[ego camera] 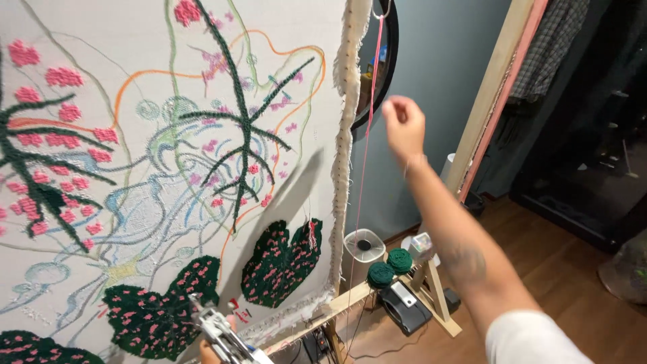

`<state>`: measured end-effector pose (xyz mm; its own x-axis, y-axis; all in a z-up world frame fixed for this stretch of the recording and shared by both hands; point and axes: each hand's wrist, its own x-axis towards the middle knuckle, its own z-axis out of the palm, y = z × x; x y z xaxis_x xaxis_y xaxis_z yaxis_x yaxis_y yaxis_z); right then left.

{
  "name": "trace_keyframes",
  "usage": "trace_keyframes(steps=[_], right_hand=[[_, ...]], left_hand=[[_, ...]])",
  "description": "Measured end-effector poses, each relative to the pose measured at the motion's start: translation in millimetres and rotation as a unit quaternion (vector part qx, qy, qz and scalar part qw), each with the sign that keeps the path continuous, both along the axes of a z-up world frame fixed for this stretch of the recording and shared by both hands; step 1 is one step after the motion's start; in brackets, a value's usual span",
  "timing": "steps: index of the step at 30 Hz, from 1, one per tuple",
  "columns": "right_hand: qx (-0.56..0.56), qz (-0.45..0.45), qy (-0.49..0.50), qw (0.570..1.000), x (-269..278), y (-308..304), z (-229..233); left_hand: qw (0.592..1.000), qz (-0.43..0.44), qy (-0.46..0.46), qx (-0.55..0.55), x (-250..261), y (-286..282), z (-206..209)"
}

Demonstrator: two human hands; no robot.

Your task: Using a tufting gun to create patterns on a rug canvas held in a wooden frame.

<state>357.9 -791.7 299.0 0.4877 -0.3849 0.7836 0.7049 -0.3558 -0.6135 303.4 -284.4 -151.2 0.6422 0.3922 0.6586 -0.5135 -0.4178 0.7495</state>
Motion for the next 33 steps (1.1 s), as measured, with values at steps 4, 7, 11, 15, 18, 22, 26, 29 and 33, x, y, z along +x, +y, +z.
trace_keyframes(steps=[4,7,11,15,18,22,26,29,33], right_hand=[[-0.028,-0.032,0.126,0.991,67,-35,21],[-0.087,-0.106,0.290,0.947,94,-46,-25],[-0.052,0.041,0.360,0.931,78,-24,-97],[-0.069,0.032,0.272,0.959,20,13,-170],[-0.279,-0.001,0.376,0.884,-13,7,-333],[-0.475,0.367,0.620,0.504,-112,90,-376],[-0.295,0.454,0.635,0.551,-138,156,-337],[-0.319,0.366,0.541,0.687,-131,192,-306],[-0.230,0.382,0.499,0.743,-140,229,-270]], left_hand=[[0.996,-0.011,0.092,-0.002,1,5,4],[0.987,-0.018,0.162,-0.005,-8,8,-3],[0.972,-0.030,0.235,-0.007,-19,8,-14],[0.949,-0.038,0.314,0.008,-33,3,-18],[0.937,-0.037,0.345,0.045,-53,-5,7],[0.973,-0.032,0.226,0.044,-69,-15,21],[0.873,-0.243,0.343,-0.246,-99,-36,83],[0.819,-0.345,0.428,-0.165,-103,-45,89],[0.734,-0.468,0.383,-0.309,-105,-60,96]])
